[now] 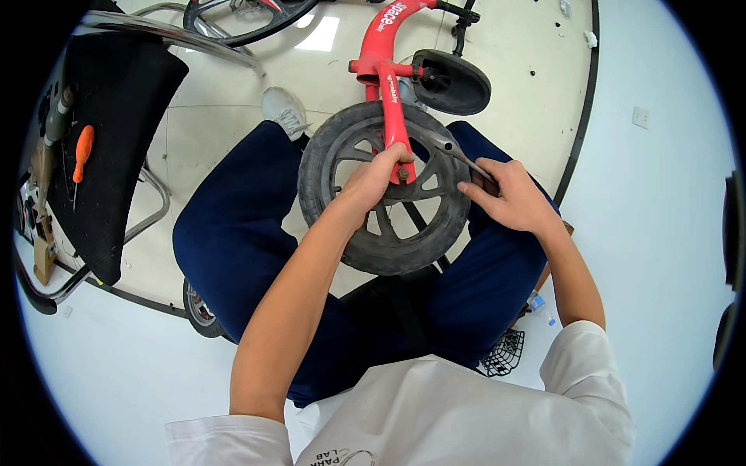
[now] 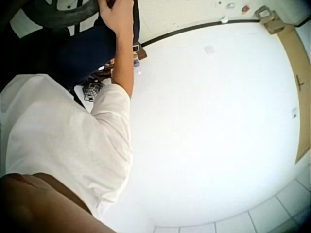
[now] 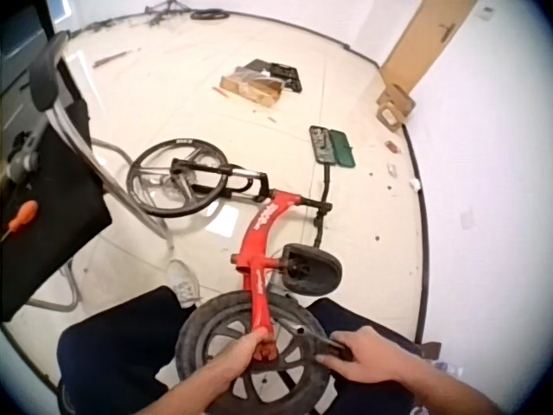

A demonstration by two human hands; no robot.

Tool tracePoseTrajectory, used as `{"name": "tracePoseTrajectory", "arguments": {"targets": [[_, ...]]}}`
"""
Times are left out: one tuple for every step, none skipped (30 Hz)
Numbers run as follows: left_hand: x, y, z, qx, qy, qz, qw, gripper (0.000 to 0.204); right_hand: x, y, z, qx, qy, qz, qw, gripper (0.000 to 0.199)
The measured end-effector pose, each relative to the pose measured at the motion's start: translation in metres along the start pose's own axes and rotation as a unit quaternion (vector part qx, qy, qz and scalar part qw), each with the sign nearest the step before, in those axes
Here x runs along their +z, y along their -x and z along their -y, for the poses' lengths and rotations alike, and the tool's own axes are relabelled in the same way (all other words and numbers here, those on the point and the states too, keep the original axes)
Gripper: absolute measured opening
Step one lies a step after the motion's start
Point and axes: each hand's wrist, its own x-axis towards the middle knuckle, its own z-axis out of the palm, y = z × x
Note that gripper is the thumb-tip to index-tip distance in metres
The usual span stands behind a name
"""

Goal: The person assembles a red scooter by attaching the handlebar and seat, then tightening the front wheel axle nuts with a wrench. The person sits on a chair while working on the scooter on the floor.

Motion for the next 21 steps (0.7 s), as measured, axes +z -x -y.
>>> {"name": "tracePoseTrajectory", "arguments": {"targets": [[0.000, -0.001, 0.000, -0.007, -0.019, -0.005, 1.000, 0.052, 0.002, -0.001, 0.000, 0.002, -0.002, 0.003, 1.000, 0.034], [0.001, -0.001, 0.000, -0.020, -0.042, -0.011, 0.999, 0.056, 0.004, -0.003, 0.000, 0.005, -0.005, 0.004, 1.000, 0.034], [0.001, -0.001, 0.000, -0.020, -0.041, 0.005, 0.999, 0.065, 0.006, -0.004, 0.000, 0.006, -0.009, 0.007, 1.000, 0.034], [0.001, -0.001, 0.000, -0.014, -0.056, 0.000, 0.998, 0.064, 0.007, -0.004, 0.000, 0.007, -0.014, 0.011, 1.000, 0.034], [0.001, -0.001, -0.001, -0.010, -0.069, -0.004, 0.998, 0.064, 0.008, -0.004, -0.001, 0.006, -0.019, 0.015, 1.000, 0.035], [0.001, -0.001, -0.001, 0.001, -0.078, -0.009, 0.997, 0.064, 0.008, -0.004, -0.001, 0.005, -0.024, 0.018, 1.000, 0.035], [0.002, -0.002, -0.001, -0.005, -0.072, -0.011, 0.997, 0.064, 0.009, -0.005, -0.001, 0.003, -0.029, 0.018, 0.999, 0.035], [0.003, -0.002, -0.001, -0.005, -0.060, -0.013, 0.998, 0.063, 0.010, -0.005, -0.002, 0.002, -0.035, 0.020, 0.999, 0.035], [0.004, -0.002, 0.000, -0.015, -0.053, -0.012, 0.998, 0.063, 0.011, -0.006, -0.002, 0.001, -0.041, 0.022, 0.999, 0.035], [0.004, -0.002, 0.001, -0.004, -0.039, -0.009, 0.999, 0.064, 0.012, -0.006, -0.002, -0.005, -0.037, 0.026, 0.999, 0.035], [0.005, -0.002, 0.001, -0.003, -0.029, -0.003, 1.000, 0.065, 0.012, -0.007, -0.002, -0.010, -0.033, 0.030, 0.999, 0.035], [0.006, -0.002, 0.002, -0.011, -0.022, 0.000, 1.000, 0.066, 0.013, -0.007, -0.002, -0.014, -0.030, 0.035, 0.999, 0.035], [0.008, -0.002, 0.002, -0.005, -0.024, -0.010, 1.000, 0.068, 0.012, -0.006, -0.002, -0.011, -0.026, 0.039, 0.999, 0.035], [0.009, -0.002, 0.002, -0.005, -0.029, -0.025, 0.999, 0.071, 0.011, -0.005, -0.001, -0.009, -0.021, 0.043, 0.999, 0.035], [0.010, -0.002, 0.002, -0.005, -0.035, -0.040, 0.999, 0.073, 0.010, -0.005, -0.001, 0.003, -0.012, 0.049, 0.999, 0.035], [0.011, -0.002, 0.001, -0.005, -0.038, -0.046, 0.998, 0.075, 0.008, -0.004, -0.001, -0.004, -0.012, 0.047, 0.999, 0.035], [0.011, -0.001, 0.001, -0.005, -0.041, -0.053, 0.998, 0.077, 0.007, -0.002, 0.000, 0.000, -0.008, 0.048, 0.999, 0.035], [0.012, 0.000, 0.000, -0.008, -0.043, -0.059, 0.997, 0.079, 0.005, -0.001, 0.000, 0.006, -0.006, 0.050, 0.999, 0.034], [0.012, 0.000, 0.000, -0.001, -0.044, -0.059, 0.997, 0.080, 0.003, 0.000, 0.000, 0.003, 0.002, 0.050, 0.999, 0.035], [0.013, 0.001, 0.000, 0.003, -0.045, -0.059, 0.997, 0.081, 0.001, 0.000, 0.001, 0.001, 0.009, 0.053, 0.999, 0.036], [0.012, 0.001, 0.000, 0.006, -0.045, -0.060, 0.997, 0.081, 0.000, 0.001, 0.001, -0.001, 0.015, 0.055, 0.998, 0.038]]}}
